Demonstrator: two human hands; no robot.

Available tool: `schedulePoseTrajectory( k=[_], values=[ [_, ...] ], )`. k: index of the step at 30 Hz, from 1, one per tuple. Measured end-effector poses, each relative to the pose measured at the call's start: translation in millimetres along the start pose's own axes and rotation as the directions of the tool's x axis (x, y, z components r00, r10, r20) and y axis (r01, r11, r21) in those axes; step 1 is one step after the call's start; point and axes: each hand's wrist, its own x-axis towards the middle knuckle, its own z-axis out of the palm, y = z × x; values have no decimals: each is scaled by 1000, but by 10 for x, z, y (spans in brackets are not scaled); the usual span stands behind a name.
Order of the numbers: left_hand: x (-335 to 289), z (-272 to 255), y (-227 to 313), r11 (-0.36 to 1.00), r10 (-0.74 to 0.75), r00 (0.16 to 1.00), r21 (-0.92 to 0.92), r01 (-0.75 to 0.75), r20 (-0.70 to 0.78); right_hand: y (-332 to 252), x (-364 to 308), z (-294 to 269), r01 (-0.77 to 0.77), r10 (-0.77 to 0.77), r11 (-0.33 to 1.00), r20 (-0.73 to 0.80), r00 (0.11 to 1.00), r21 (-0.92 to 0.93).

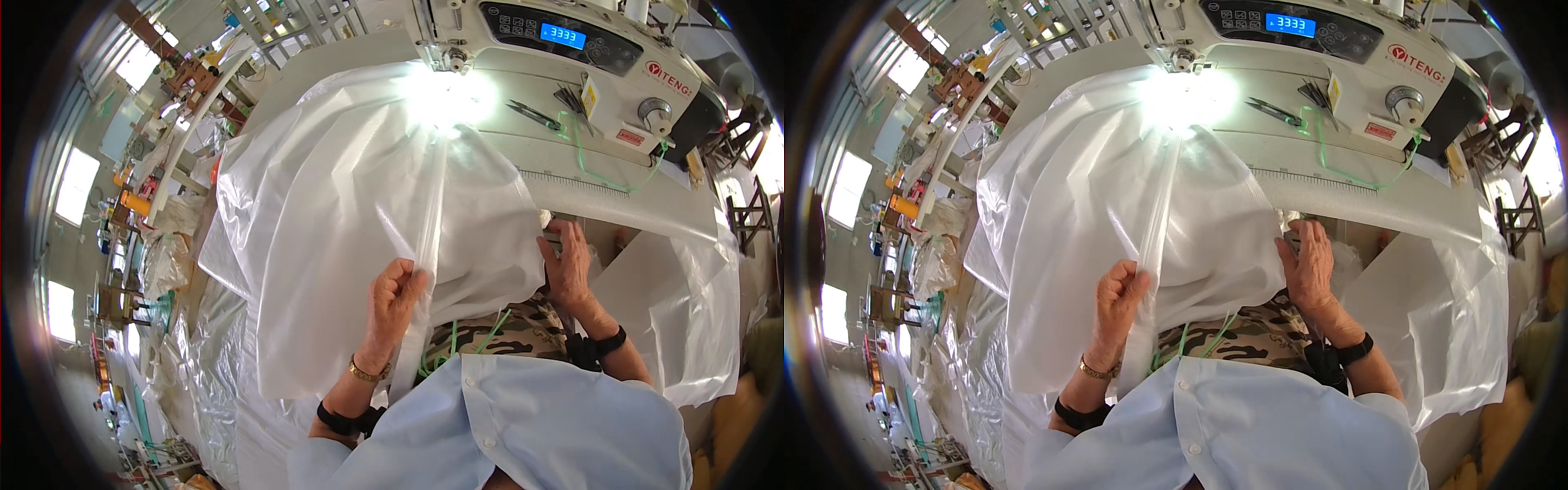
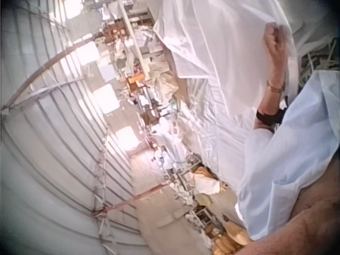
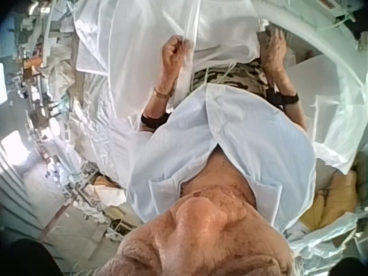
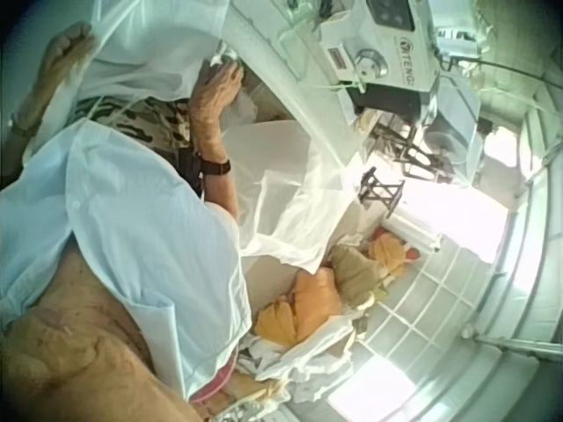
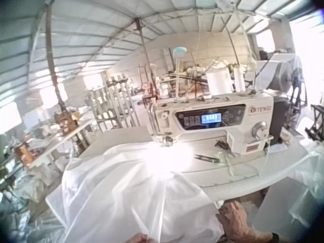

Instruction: The person folds the edges of a white plastic sheet and feeds it through a sewing machine to hem the material. They repeatedly align the seams and pull the sheet across the table, occasionally using shears to trim the plastic.

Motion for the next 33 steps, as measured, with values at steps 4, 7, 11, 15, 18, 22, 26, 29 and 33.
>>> schedulePoseTrajectory(
  k=[4, 7, 11, 15, 18, 22, 26, 29, 33],
  values=[
    [91, -9, 204, 978, 93, 992, 179, -107, 86, 117, -41, 101, -167, 138, 982, 282, 949, 82],
    [134, -39, 312, 957, 138, 983, 239, -164, 122, -160, -36, 84, -79, 9, 977, 330, 944, 198],
    [105, -34, 515, 921, 153, 972, 330, -206, 180, -825, 155, -149, 209, -491, 751, 318, 811, 627],
    [127, 34, 619, 873, 194, 952, 401, -277, 236, -1196, 390, -263, 162, -536, 779, 508, 674, 606],
    [141, 64, 618, 841, 210, 939, 439, -315, 271, -1329, 369, -191, 138, -569, 766, 563, 599, 628],
    [148, -5, 528, 877, 194, 939, 379, -295, 283, -1444, 328, -121, 133, -557, 787, 601, 573, 602],
    [170, -68, 509, 908, 126, 956, 358, -219, 265, -1453, 272, -6, 202, -578, 792, 602, 551, 576],
    [157, -137, 470, 969, 24, 971, 232, -81, 239, -1528, 253, 83, 321, -627, 773, 580, 520, 547],
    [193, -259, 434, 969, 32, 980, 234, -78, 198, -1473, 248, 232, 256, -685, 686, 485, 544, 682]
  ],
)
